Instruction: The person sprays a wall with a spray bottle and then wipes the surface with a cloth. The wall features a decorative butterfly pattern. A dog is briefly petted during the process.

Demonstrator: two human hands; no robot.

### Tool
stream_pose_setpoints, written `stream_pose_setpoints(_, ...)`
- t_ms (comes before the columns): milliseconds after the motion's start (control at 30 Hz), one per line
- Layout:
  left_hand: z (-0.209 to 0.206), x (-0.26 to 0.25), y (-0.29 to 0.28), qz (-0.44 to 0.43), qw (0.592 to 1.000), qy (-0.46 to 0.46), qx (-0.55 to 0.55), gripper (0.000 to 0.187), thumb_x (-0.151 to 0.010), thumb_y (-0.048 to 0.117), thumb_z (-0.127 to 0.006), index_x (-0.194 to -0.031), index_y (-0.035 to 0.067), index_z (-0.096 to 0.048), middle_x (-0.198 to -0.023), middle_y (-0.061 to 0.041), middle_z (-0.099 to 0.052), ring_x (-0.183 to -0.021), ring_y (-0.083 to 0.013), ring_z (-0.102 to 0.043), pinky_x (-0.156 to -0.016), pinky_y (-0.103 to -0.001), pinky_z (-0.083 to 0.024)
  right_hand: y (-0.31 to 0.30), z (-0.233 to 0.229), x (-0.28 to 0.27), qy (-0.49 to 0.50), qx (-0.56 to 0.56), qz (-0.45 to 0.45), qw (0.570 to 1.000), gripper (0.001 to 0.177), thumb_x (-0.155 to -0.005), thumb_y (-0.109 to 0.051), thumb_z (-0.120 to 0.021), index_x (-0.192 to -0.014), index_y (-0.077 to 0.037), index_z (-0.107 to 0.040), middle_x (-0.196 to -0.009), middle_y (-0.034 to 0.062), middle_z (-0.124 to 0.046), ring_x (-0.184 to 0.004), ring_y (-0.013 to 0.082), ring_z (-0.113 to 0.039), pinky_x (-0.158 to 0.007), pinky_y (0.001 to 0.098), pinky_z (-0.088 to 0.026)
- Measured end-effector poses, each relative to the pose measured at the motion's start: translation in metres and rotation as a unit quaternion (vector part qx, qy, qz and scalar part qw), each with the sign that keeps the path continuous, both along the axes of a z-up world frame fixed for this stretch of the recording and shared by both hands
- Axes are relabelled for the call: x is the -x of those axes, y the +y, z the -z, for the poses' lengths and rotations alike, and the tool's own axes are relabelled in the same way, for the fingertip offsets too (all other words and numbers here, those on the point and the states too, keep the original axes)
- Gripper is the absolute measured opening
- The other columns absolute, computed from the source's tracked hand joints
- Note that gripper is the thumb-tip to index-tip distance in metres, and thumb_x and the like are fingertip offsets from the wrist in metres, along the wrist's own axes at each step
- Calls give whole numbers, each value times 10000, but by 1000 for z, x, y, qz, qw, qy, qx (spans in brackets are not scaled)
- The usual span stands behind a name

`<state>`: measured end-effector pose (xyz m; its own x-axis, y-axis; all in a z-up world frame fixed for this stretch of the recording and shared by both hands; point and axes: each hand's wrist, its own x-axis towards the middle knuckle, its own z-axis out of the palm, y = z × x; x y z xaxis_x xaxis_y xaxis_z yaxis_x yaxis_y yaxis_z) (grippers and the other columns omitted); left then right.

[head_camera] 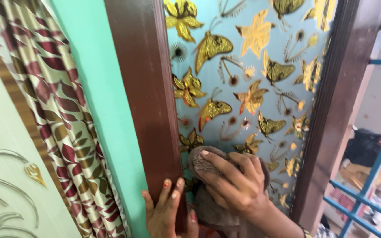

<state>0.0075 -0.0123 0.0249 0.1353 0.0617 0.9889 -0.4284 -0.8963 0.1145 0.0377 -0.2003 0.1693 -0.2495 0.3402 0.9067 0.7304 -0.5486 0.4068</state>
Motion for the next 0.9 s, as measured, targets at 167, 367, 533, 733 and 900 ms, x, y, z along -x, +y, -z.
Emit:
stream_pose_setpoints(167, 0, -14, -1, -37, 999, -21, -18, 539, -986, 344, -586, -1450, 129, -417, -1398, -45, -640, -1412, -223, -504, -1290, -567, -59, 3, -35, -2, 21, -66, 6, 998, 361, -712, -148, -843, -1064, -162, -766, -1271, 13, -710, -988, 282, -611, -843, 405, -484)
stream_pose_setpoints(367, -36, -1, -24, -7, 1000, 7, -17, 670, -1006, 399, -492, -1547, 40, -325, -1582, -245, -445, -1518, -421, -403, -1250, -695, 61, 12, -50, 4, -58, -5, -12, 998, 386, -688, -174, -848, -1067, -164, -777, -1216, 37, -713, -958, 279, -628, -815, 409, -476)
stream_pose_setpoints(533, -92, 5, -49, 13, 990, 68, -125, 1108, -931, 682, -592, -1632, 4, -67, -1702, -293, -69, -1604, -435, -59, -1163, -760, 131, -16, -58, -11, -16, -85, 5, 996, 408, -714, -120, -839, -1114, -172, -780, -1250, 76, -731, -1011, 249, -632, -886, 400, -478)
stream_pose_setpoints(733, -130, -17, -70, 43, 975, 120, -180, 1442, -719, 717, -769, -1610, 45, 143, -1693, -292, 117, -1594, -409, 110, -1150, -757, 184, -9, -80, -18, -9, -187, 38, 982, 467, -783, -104, -852, -1242, -143, -778, -1343, 68, -714, -1081, 284, -606, -1004, 396, -488)
stream_pose_setpoints(900, -114, -28, -79, 11, 995, 23, -95, 1518, -726, 498, -925, -1585, 65, 249, -1623, -369, 154, -1537, -508, 132, -1083, -781, 217, 1, -103, -5, -30, -57, 1, 998, 432, -674, -144, -880, -1062, -12, -742, -1225, 113, -749, -962, 303, -627, -832, 424, -466)
